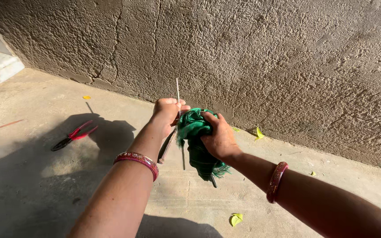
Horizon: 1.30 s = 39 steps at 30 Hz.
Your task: The person cleans various metal tools by wiping them with a green cloth, handling a wrench, pliers, and several metal rods one at a time before placing them back into a plastic storage crate.
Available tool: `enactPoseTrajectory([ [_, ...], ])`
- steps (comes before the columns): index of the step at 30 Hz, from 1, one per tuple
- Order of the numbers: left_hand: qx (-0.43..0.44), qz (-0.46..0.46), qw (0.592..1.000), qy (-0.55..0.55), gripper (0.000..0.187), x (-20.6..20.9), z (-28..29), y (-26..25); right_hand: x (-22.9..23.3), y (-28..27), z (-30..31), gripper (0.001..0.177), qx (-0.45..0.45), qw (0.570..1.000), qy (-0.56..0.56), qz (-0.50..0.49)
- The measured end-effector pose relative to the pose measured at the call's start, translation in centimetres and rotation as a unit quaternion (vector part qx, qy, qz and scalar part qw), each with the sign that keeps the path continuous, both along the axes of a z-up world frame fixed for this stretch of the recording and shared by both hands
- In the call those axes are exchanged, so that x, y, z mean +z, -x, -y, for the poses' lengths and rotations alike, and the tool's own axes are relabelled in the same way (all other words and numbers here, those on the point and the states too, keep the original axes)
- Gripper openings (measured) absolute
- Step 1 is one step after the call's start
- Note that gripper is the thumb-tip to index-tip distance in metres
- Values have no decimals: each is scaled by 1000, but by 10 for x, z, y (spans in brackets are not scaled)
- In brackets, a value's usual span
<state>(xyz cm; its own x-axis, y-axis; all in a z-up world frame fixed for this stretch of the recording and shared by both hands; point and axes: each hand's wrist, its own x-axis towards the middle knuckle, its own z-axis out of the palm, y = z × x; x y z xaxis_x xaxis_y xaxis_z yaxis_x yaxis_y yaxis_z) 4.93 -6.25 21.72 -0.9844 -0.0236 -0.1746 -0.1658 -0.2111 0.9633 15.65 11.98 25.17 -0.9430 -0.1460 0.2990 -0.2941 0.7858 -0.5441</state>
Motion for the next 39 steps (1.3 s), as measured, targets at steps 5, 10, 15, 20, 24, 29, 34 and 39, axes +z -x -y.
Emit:
enactPoseTrajectory([
  [5,-14,-53,998,29,17,28,13,21,23,-3,18,60,57,997,0,-45],
  [10,-27,-13,995,97,14,75,41,24,27,4,27,45,158,955,-253,9],
  [15,3,-24,999,44,17,42,48,34,56,32,24,51,62,946,-286,143],
  [20,42,-53,994,84,25,-27,20,82,79,28,22,59,89,955,-281,44],
  [24,-48,-46,992,107,26,-57,-4,113,85,1,13,48,176,939,-293,-39],
  [29,-181,1,983,34,16,5,-13,25,81,4,-7,50,232,921,-283,-133],
  [34,-246,96,950,168,26,66,3,-36,70,43,-19,50,156,961,-182,-140],
  [39,-195,73,954,216,33,55,30,-33,38,88,-33,59,92,987,-112,-72],
])
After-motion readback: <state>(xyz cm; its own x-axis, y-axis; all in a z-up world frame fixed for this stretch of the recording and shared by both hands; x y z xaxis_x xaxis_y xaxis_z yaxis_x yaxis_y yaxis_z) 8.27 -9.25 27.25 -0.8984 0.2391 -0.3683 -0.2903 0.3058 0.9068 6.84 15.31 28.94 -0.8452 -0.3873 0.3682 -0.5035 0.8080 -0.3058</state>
